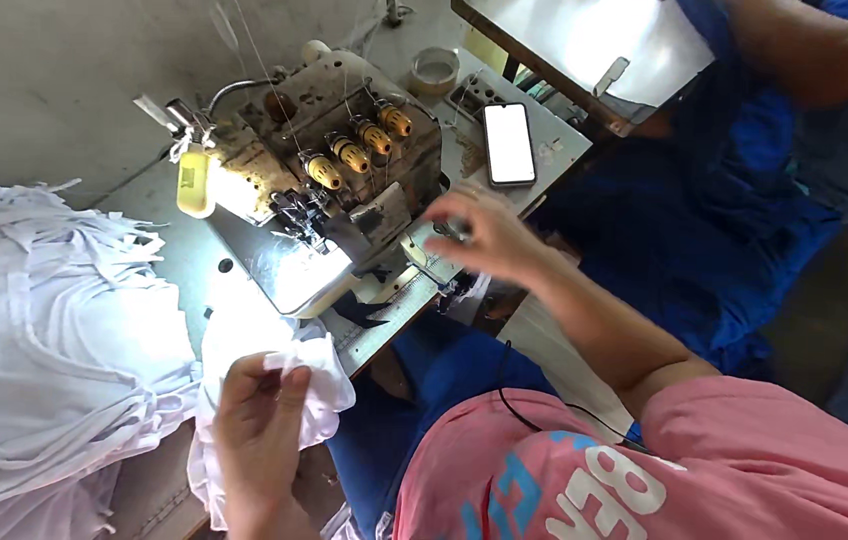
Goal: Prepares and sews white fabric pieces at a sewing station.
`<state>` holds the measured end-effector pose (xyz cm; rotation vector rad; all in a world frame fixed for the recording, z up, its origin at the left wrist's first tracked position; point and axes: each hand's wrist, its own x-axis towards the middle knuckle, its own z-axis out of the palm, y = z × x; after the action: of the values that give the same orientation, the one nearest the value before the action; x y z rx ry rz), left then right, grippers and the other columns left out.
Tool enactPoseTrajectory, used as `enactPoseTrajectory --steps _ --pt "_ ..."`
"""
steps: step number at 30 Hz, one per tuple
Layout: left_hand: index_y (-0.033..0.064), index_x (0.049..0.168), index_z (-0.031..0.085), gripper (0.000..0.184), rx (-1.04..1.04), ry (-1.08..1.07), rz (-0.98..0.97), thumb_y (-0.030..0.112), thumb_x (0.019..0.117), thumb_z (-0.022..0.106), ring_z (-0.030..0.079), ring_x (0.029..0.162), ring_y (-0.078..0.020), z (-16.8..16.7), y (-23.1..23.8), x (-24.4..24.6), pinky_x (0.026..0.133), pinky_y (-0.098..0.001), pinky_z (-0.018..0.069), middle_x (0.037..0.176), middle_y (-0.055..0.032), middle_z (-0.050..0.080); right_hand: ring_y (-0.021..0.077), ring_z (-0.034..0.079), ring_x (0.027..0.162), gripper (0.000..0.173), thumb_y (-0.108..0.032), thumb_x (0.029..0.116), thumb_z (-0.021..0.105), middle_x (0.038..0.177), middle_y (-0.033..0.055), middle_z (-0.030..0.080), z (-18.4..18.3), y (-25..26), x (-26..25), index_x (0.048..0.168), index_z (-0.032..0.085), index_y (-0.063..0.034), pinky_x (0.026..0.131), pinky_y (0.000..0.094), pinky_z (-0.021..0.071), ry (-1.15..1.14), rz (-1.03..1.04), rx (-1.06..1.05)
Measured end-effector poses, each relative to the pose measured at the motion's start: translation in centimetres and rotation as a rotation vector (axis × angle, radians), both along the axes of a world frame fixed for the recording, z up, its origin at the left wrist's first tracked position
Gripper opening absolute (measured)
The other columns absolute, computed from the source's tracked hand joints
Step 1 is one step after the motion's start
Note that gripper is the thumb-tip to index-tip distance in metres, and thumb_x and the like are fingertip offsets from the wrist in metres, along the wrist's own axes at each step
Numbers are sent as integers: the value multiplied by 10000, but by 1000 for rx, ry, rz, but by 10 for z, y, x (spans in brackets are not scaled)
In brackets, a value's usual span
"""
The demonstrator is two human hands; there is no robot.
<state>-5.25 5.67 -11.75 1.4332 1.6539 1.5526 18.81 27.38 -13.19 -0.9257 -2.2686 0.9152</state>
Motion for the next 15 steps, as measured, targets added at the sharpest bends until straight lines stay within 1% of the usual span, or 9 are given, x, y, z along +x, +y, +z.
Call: enactPoseTrajectory --steps 1,2,3,4,6,7,9,13,15 --pt "214 1084 633 114 9 49 -19 264 989 673 642 901 77 -1 9 7 815 -145 559 984 208 673 245 666 1058 424 -353 866 792 1161 123 684 4 -24 -19 1158 712 -56 860 476 578 103 150 -8" --pt "135 1068 629 138 18 89 -22 237 986 674 635 881 65 -3 15 14 801 -153 558 967 158 663 214 670 1045 447 -372 846 806 1145 101 691 6 -44 -37 1156 716 -63 835 439 583 181 289 -21" --pt "73 1055 623 172 22 116 -18 221 983 672 627 872 54 -4 20 19 796 -158 555 957 115 651 205 679 1025 431 -346 864 799 1129 105 697 6 -57 -52 1156 713 -42 817 422 585 240 408 -38" --pt "52 1049 617 182 20 128 -10 213 983 670 625 867 49 -4 21 22 796 -161 553 950 98 648 214 691 975 370 -292 893 772 1075 121 708 5 -66 -63 1124 709 -10 779 420 578 281 481 -45" --pt "116 1062 609 143 22 87 -4 210 980 679 638 877 53 -1 17 19 805 -161 558 959 146 661 200 677 814 203 -178 953 694 884 115 694 4 -72 -76 998 708 20 685 387 541 348 523 -56" --pt "174 1067 615 128 8 52 -11 228 975 686 644 886 60 1 13 16 811 -153 560 969 182 668 192 669 780 171 -143 971 662 842 107 689 4 -72 -77 975 710 21 671 376 527 360 537 -65" --pt "233 1072 651 118 -37 -17 -30 276 969 688 648 892 64 3 1 11 808 -138 550 980 208 681 188 664 778 164 -120 986 633 842 111 692 4 -73 -77 978 714 22 678 360 516 367 582 -96" --pt "266 1049 708 98 -52 -102 -57 323 977 672 667 879 57 -2 -6 7 806 -133 555 972 196 714 197 674 843 186 -132 990 632 884 121 704 1 -73 -73 964 732 22 721 361 510 377 627 -131" --pt "258 1015 700 73 -44 -59 -26 314 969 685 637 846 68 -4 -7 6 771 -122 530 935 205 692 214 680 840 176 -122 979 643 866 128 705 3 -75 -72 948 733 26 720 369 515 377 626 -137"
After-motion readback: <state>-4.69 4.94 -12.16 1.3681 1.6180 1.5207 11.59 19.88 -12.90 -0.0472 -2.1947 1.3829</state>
